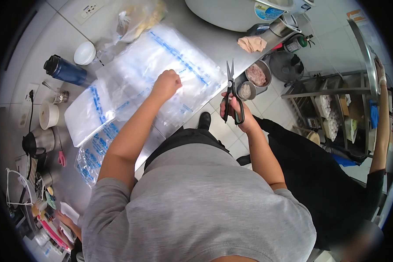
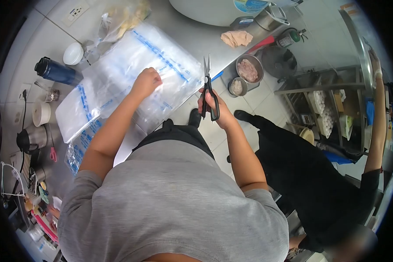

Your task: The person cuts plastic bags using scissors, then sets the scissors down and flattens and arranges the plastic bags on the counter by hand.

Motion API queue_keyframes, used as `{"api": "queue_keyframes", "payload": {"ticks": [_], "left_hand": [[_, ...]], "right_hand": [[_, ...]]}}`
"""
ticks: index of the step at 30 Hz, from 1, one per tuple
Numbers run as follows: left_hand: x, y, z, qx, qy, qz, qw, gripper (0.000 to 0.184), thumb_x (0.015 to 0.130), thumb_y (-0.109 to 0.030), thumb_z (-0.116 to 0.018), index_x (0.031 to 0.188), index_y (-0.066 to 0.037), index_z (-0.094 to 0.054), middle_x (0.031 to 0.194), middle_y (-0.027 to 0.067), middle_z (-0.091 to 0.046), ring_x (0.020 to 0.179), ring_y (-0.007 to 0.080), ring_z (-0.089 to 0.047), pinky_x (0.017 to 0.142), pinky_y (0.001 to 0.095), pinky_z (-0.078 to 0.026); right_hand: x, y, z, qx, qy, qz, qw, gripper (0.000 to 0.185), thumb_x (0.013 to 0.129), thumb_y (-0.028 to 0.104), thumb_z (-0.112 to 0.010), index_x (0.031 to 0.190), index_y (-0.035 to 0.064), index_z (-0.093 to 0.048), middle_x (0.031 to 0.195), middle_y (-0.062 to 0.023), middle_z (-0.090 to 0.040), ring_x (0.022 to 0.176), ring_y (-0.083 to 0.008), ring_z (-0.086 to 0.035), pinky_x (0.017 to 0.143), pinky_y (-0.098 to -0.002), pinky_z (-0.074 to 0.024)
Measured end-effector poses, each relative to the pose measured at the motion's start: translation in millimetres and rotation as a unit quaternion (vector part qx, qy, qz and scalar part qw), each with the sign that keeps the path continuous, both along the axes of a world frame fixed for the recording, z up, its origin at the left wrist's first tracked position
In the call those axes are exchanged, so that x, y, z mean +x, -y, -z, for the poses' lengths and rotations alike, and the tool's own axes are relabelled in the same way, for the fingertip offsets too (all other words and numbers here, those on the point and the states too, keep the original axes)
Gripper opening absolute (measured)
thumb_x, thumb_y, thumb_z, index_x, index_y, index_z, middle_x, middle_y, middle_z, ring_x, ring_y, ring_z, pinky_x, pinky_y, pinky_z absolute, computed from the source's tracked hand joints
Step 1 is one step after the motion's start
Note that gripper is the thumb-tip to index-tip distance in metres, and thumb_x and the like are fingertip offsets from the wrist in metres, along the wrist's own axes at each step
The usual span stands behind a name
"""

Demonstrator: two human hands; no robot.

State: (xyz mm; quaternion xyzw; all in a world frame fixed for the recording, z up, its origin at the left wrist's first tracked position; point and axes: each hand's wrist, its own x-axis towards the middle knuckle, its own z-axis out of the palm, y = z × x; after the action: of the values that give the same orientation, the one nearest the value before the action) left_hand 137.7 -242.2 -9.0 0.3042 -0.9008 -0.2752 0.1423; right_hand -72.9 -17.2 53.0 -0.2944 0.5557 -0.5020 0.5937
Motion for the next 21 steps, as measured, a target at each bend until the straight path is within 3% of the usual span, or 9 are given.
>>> {"api": "queue_keyframes", "payload": {"ticks": [4,10,15,19,21], "left_hand": [[5,17,3,0.107,-0.01,-0.02,0.994,0.014,0.077,-0.015,-0.074,0.082,-0.003,-0.069,0.083,0.0111,-0.065,0.079,0.0242,-0.062,0.072,0.0345,-0.049],[2,8,-9,0.169,-0.06,-0.077,0.981,0.015,0.083,-0.017,-0.068,0.085,-0.001,-0.067,0.078,0.0137,-0.067,0.071,0.0275,-0.063,0.066,0.035,-0.049],[-1,3,-15,0.119,-0.054,-0.07,0.989,0.015,0.084,-0.017,-0.066,0.085,-0.002,-0.066,0.078,0.0133,-0.066,0.072,0.0285,-0.063,0.068,0.0377,-0.049],[-2,2,-19,0.017,-0.044,-0.016,0.999,0.015,0.084,-0.016,-0.066,0.085,-0.001,-0.066,0.081,0.015,-0.067,0.077,0.0304,-0.064,0.071,0.0383,-0.05],[-3,-1,-20,0.018,-0.042,-0.016,0.999,0.015,0.084,-0.016,-0.066,0.084,-0.002,-0.066,0.081,0.0152,-0.067,0.077,0.031,-0.064,0.071,0.0391,-0.049]], "right_hand": [[4,-8,-1,0.021,0.004,-0.038,0.999,0.076,0.087,0.068,-0.05,0.127,0.0032,-0.045,0.087,-0.0039,-0.058,0.079,-0.0152,-0.058,0.072,-0.0272,-0.0448],[19,1,10,0.041,0.071,-0.185,0.979,0.09,0.082,0.08,-0.041,0.132,0.0045,-0.043,0.092,-0.0049,-0.061,0.085,-0.0155,-0.061,0.078,-0.0272,-0.0459],[21,28,29,0.075,0.135,-0.202,0.967,0.09,0.081,0.08,-0.044,0.129,0.0042,-0.045,0.089,-0.0063,-0.061,0.081,-0.0179,-0.065,0.077,-0.0288,-0.0502],[17,41,14,0.073,0.109,-0.199,0.971,0.087,0.081,0.079,-0.044,0.124,0.0041,-0.047,0.086,-0.0068,-0.061,0.078,-0.0185,-0.065,0.072,-0.0286,-0.0506],[12,38,7,0.062,0.117,-0.226,0.965,0.088,0.08,0.08,-0.043,0.124,0.004,-0.047,0.086,-0.0069,-0.061,0.078,-0.0185,-0.065,0.071,-0.0285,-0.0502]]}}
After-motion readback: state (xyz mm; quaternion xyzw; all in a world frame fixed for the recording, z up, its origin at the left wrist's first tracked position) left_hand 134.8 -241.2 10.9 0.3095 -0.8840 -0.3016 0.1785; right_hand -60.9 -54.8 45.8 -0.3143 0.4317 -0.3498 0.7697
